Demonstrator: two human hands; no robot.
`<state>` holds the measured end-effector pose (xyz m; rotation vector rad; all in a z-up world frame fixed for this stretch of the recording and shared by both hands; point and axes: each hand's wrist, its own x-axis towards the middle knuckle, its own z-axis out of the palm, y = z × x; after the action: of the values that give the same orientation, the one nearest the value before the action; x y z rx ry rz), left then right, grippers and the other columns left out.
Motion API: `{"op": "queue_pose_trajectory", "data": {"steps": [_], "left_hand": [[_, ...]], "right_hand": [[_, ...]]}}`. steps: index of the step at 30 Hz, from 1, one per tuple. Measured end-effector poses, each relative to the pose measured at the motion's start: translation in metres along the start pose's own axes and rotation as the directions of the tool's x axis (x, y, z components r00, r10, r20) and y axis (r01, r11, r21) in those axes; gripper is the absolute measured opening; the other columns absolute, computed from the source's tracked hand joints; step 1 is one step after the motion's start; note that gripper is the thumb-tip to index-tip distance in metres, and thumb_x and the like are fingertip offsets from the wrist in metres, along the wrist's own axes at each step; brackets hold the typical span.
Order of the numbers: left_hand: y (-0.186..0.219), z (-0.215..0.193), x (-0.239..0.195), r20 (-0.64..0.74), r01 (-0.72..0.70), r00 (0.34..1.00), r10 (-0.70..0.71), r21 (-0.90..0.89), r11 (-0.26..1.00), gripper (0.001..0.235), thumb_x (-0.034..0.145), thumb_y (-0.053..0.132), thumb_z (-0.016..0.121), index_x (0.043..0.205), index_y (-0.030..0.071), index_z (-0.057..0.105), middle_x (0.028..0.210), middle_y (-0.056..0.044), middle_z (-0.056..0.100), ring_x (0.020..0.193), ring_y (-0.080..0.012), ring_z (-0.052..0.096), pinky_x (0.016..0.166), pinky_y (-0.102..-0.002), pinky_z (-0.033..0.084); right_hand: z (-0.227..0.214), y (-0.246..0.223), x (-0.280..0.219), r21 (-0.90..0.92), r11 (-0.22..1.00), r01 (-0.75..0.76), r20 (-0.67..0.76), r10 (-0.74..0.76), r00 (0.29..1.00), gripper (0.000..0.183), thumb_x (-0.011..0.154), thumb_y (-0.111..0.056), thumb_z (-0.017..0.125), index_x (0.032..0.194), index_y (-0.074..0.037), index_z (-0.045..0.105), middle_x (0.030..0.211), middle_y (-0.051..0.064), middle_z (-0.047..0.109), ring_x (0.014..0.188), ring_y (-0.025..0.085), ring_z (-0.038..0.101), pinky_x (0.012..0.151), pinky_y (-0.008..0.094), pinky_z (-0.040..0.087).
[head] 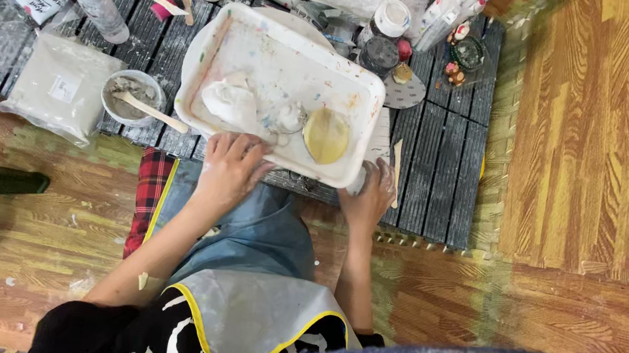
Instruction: The person sits on the floor and shapes a small white clay figurine with their hands. They then open a paint palette, select a color with a brush, and begin painting the figurine.
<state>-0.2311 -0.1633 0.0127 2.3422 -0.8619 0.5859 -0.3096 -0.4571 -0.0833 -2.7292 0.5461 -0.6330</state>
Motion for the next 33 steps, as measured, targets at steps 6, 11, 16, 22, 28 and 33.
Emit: {"op": "queue_pose_trajectory", "data": {"steps": [6, 11, 16, 22, 28, 33], "left_hand": [[-0.015, -0.008, -0.01, -0.025, -0.052, 0.998, 0.052, 0.031, 0.998, 0.032, 0.089, 0.037, 0.076, 0.114, 0.017, 0.071, 0.11, 0.001, 0.067, 0.101, -0.0243, 0.058, 0.092, -0.046, 0.039], [-0.019, -0.003, -0.021, -0.006, -0.042, 0.999, 0.042, -0.036, 0.998, 0.034, 0.087, 0.037, 0.081, 0.113, 0.017, 0.07, 0.108, -0.002, 0.065, 0.102, -0.0247, 0.061, 0.095, -0.049, 0.039], [-0.017, 0.0, -0.024, -0.031, -0.028, 0.999, 0.026, -0.048, 0.998, 0.035, 0.084, 0.035, 0.084, 0.111, 0.018, 0.07, 0.107, -0.002, 0.064, 0.101, -0.025, 0.061, 0.091, -0.047, 0.038], [-0.01, 0.013, -0.029, -0.088, 0.008, 0.996, -0.01, -0.024, 1.0, 0.037, 0.083, 0.035, 0.086, 0.111, 0.019, 0.07, 0.107, -0.002, 0.062, 0.101, -0.0245, 0.061, 0.093, -0.045, 0.037], [0.005, 0.021, -0.028, -0.149, 0.06, 0.987, -0.053, 0.043, 0.997, 0.037, 0.083, 0.034, 0.087, 0.112, 0.018, 0.07, 0.107, -0.002, 0.063, 0.101, -0.0244, 0.06, 0.094, -0.045, 0.037], [0.01, 0.024, -0.026, -0.182, 0.11, 0.978, -0.098, 0.055, 0.992, 0.036, 0.085, 0.034, 0.088, 0.113, 0.017, 0.071, 0.106, -0.002, 0.062, 0.1, -0.0234, 0.059, 0.094, -0.043, 0.036]], "right_hand": [[-0.01, -0.005, 0.002, -0.004, 0.997, -0.073, -0.053, 0.072, 0.996, 0.065, 0.069, -0.031, 0.09, 0.126, -0.016, 0.063, 0.145, 0.01, 0.053, 0.145, 0.032, 0.039, 0.117, 0.056, 0.025], [-0.01, -0.01, 0.005, -0.008, 0.996, -0.093, -0.092, 0.092, 0.992, 0.06, 0.072, -0.034, 0.086, 0.125, -0.015, 0.064, 0.144, 0.01, 0.054, 0.144, 0.034, 0.039, 0.114, 0.055, 0.027], [-0.008, -0.013, 0.005, -0.041, 0.994, -0.103, -0.134, 0.096, 0.986, 0.058, 0.074, -0.037, 0.084, 0.124, -0.015, 0.065, 0.144, 0.01, 0.054, 0.143, 0.034, 0.04, 0.112, 0.055, 0.027], [-0.002, -0.012, 0.001, -0.05, 0.993, -0.103, -0.175, 0.092, 0.98, 0.061, 0.075, -0.037, 0.084, 0.126, -0.013, 0.063, 0.144, 0.012, 0.054, 0.144, 0.035, 0.039, 0.112, 0.054, 0.027], [0.001, -0.013, 0.006, -0.068, 0.989, -0.128, -0.154, 0.116, 0.981, 0.057, 0.077, -0.036, 0.083, 0.126, -0.016, 0.062, 0.146, 0.011, 0.053, 0.146, 0.034, 0.037, 0.115, 0.055, 0.024], [0.003, -0.01, 0.008, -0.087, 0.982, -0.165, -0.083, 0.158, 0.984, 0.06, 0.074, -0.031, 0.084, 0.127, -0.016, 0.061, 0.148, 0.012, 0.05, 0.145, 0.033, 0.035, 0.117, 0.056, 0.021]]}}
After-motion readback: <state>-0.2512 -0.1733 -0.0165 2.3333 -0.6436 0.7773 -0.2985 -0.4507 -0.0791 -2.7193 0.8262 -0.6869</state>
